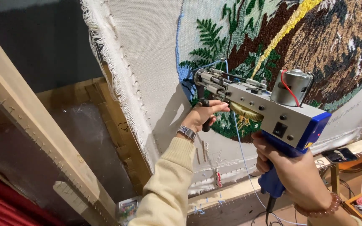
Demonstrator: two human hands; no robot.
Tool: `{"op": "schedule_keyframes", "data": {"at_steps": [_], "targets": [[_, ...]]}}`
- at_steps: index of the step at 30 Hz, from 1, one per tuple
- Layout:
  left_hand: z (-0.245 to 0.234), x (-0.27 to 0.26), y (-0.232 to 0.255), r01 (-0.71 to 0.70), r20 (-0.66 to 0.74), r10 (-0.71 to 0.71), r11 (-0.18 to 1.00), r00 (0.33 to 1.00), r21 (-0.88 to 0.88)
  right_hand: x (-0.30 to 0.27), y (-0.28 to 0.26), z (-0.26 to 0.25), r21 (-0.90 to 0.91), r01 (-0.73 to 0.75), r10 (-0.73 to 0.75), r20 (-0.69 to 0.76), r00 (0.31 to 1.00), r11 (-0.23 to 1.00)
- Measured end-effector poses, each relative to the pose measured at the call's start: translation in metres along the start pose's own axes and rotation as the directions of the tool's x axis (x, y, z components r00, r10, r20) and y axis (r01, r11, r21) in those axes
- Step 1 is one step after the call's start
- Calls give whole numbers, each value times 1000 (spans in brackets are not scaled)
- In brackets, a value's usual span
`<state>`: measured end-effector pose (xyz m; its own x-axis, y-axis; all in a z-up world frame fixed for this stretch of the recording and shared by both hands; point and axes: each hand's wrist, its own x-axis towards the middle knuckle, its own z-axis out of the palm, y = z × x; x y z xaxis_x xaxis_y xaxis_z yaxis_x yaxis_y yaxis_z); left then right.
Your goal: The person uses a tufting gun to fill in a blue outline on a rug canvas mounted on a vertical frame.
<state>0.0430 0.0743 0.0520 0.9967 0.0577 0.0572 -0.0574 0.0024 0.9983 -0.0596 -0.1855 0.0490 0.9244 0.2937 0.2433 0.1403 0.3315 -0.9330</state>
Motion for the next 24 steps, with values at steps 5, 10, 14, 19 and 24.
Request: {"op": "schedule_keyframes", "data": {"at_steps": [5,10,14,19,24], "targets": [[-5,-2,2,-9,21,8,999,1000,50,-6,-3,12,33,-37,38,-28,999,999],[-9,-1,1,-17,37,15,999,999,43,-5,2,15,95,-5,7,-15,1000,995],[-7,-5,5,-40,57,36,997,998,63,-6,4,16,127,-11,14,-20,1000,992],[-9,2,8,-37,54,32,996,998,85,-4,-4,20,155,-43,48,-31,998,987],[-3,5,9,-61,48,57,994,997,85,-2,-9,13,109,-24,26,-12,1000,994]]}}
